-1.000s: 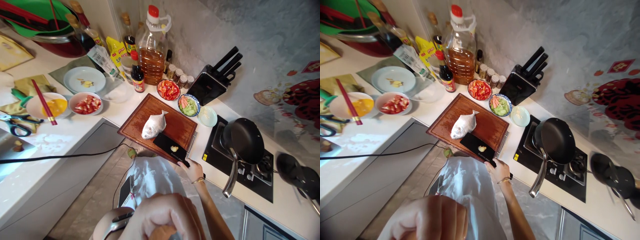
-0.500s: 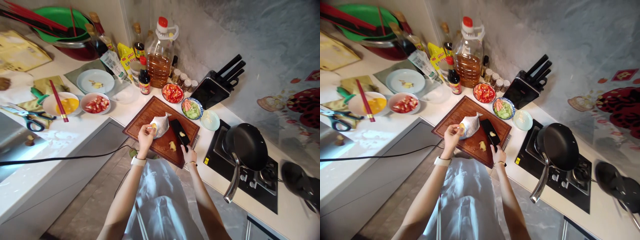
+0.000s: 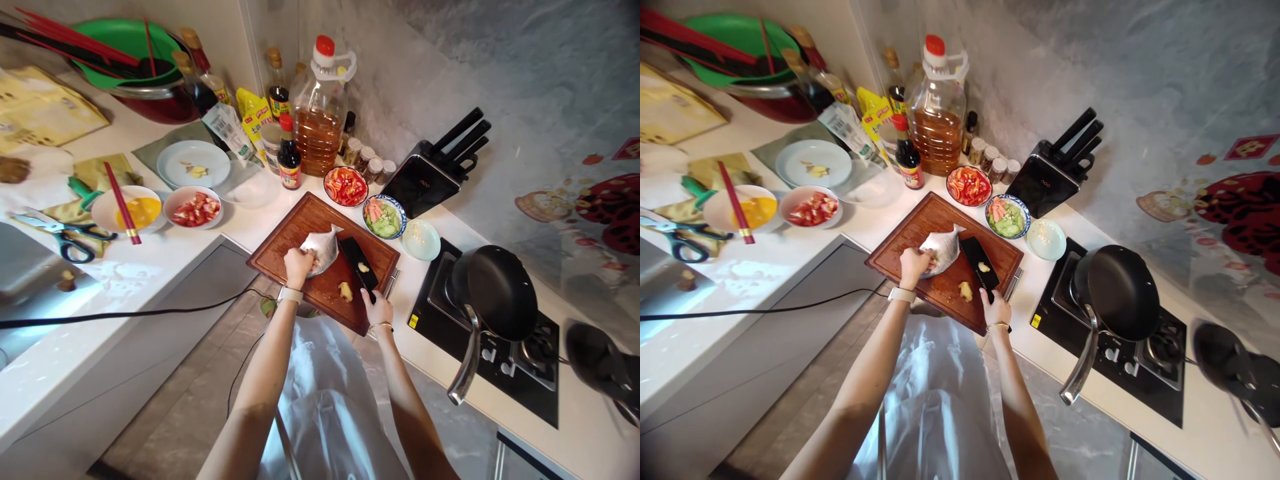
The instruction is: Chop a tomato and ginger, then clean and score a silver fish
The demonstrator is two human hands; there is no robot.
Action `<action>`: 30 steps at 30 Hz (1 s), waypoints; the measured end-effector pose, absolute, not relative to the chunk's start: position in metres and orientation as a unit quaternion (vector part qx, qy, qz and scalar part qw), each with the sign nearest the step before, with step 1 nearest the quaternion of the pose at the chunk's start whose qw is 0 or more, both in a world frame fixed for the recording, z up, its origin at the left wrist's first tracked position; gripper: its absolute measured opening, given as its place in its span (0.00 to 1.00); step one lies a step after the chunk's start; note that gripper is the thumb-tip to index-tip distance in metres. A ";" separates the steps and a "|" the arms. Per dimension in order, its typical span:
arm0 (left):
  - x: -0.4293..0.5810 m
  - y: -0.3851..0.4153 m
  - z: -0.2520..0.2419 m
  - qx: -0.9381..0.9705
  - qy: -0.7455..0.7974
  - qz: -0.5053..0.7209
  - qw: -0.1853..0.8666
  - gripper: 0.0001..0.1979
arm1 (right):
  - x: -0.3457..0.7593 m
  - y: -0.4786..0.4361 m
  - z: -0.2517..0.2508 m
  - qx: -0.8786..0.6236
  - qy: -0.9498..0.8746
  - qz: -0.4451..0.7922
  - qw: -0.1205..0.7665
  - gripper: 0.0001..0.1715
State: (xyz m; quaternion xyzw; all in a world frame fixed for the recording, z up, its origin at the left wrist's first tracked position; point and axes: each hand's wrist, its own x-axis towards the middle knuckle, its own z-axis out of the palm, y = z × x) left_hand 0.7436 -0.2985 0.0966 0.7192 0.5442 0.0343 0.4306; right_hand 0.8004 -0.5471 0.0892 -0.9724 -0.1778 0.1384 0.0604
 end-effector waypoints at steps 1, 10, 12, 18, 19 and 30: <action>0.745 -0.299 0.097 0.722 0.545 0.036 0.424 0.14 | 0.800 -0.548 0.088 -0.973 -0.178 0.134 0.064 0.31; 0.739 -0.307 0.099 0.743 0.557 0.056 0.367 0.18 | 0.800 -0.551 0.090 -0.973 -0.161 0.148 0.073 0.30; 0.740 -0.308 0.101 0.758 0.552 0.045 0.344 0.19 | 0.800 -0.551 0.091 -0.973 -0.160 0.149 0.072 0.29; 0.749 -0.315 0.106 0.780 0.549 0.005 0.299 0.19 | 0.800 -0.549 0.091 -0.972 -0.161 0.152 0.073 0.30; 0.750 -0.314 0.107 0.779 0.554 0.002 0.295 0.19 | 0.800 -0.548 0.091 -0.972 -0.162 0.152 0.075 0.30; 0.738 -0.287 0.110 0.680 0.441 -0.096 0.578 0.12 | 0.800 -0.548 0.096 -0.969 -0.177 0.146 0.088 0.31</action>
